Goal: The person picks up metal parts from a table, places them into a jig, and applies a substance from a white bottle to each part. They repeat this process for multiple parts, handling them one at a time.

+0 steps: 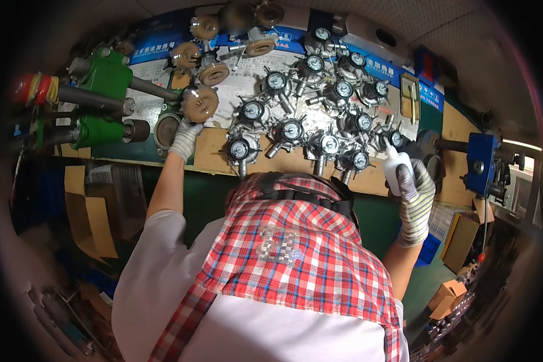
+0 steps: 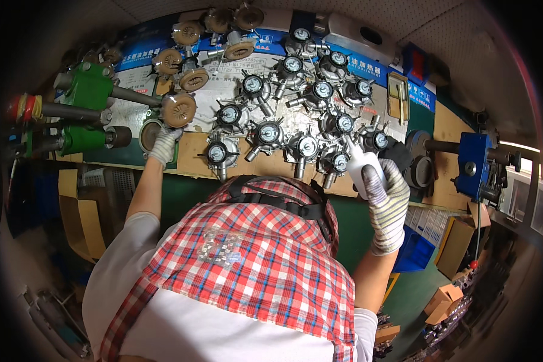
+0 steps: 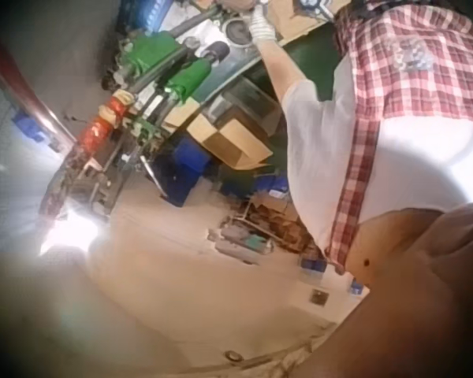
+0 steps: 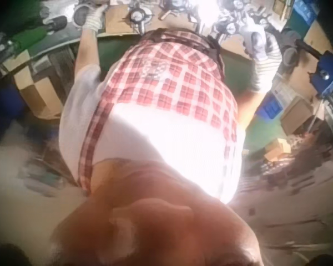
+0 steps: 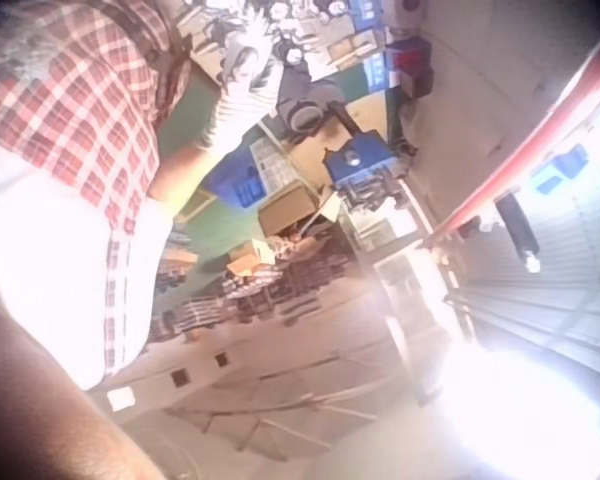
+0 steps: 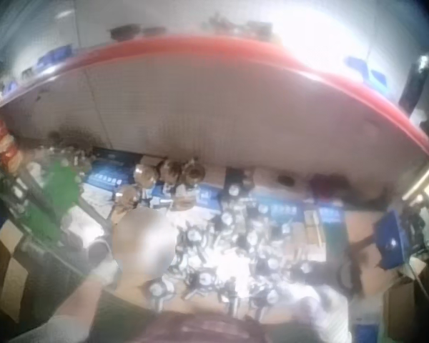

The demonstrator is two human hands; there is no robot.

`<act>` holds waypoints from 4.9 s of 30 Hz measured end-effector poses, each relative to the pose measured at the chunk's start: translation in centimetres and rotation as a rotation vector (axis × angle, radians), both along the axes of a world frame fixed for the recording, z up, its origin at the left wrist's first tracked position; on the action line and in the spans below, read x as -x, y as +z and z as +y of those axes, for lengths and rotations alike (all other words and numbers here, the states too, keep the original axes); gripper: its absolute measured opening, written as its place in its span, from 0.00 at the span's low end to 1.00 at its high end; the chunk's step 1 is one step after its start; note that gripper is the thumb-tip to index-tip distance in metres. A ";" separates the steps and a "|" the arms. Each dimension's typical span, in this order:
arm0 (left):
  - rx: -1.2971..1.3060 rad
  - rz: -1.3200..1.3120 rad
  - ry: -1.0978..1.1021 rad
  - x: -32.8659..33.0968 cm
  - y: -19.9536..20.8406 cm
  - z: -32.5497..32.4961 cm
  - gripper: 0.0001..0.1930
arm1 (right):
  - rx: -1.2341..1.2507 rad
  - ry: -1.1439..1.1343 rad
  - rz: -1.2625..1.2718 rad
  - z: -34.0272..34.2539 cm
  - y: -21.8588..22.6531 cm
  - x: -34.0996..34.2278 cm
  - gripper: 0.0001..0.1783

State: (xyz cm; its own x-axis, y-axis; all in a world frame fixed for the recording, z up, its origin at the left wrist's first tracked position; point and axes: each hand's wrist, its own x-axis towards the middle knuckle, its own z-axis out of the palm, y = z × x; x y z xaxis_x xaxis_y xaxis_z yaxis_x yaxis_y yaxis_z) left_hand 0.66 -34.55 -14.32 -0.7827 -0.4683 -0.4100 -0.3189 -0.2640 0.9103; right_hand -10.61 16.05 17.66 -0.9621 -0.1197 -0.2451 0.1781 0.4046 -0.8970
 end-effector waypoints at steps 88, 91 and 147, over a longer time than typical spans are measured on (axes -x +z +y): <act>0.715 -0.428 -1.457 5.8 39.2 26.7 0.27 | -0.250 0.796 0.493 2.0 -0.2 3.6 0.22; 0.288 -0.328 -1.251 5.4 35.2 21.0 0.26 | -0.323 0.690 0.304 1.7 1.2 3.7 0.21; 1.031 -0.878 -0.530 -0.4 -3.4 17.7 0.30 | 0.017 0.350 0.011 3.4 1.6 1.2 0.20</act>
